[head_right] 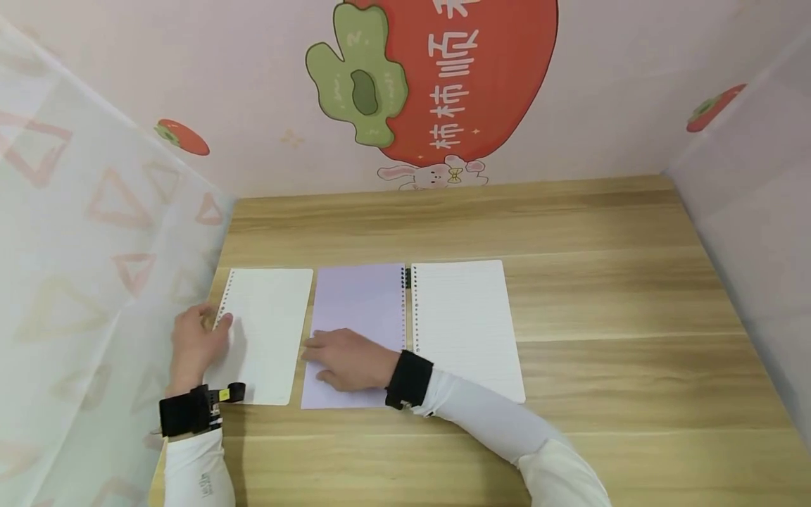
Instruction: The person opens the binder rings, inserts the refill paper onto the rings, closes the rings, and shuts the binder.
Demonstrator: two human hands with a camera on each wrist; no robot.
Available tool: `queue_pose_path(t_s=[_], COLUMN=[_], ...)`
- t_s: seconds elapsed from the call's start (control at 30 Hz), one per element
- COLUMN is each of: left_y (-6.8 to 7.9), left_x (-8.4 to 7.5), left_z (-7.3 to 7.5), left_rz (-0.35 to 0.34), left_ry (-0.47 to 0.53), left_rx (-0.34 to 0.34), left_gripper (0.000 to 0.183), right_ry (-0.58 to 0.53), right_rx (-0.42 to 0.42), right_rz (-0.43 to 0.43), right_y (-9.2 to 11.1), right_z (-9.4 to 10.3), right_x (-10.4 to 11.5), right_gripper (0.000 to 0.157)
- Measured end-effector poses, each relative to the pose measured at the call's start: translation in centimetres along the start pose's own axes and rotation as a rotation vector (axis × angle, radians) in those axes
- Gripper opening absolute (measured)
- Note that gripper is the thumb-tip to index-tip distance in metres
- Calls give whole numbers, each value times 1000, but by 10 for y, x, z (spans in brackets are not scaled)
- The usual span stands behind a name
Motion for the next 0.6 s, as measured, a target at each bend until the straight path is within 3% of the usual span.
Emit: queue_pose_path(t_s=[0.13,0.33,0.6], left_y=[-3,-4,-4], left_x=[12,13,14], left_z=[1,1,1], left_rz=[51,52,53], left_ry=[-4,4,37], left_rx=[53,90,140], left_gripper=[66,71,70], right_ry=[71,113,150], right_rx=[59,109,112], right_rz=[4,-11,-22], right_y=[-8,-13,-15], right_z=[-18,-31,-32], right_x=[9,13,15], right_gripper=[49,50,48])
Point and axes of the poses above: each hand's wrist, its own y-axis away from the middle knuckle, its own z-axis out of the back of the hand, x = y × z, the point moved 8 cm from there along -y, towards the middle knuckle, and after that the axes turned 15 degrees about -y, right-handed, at the moved point
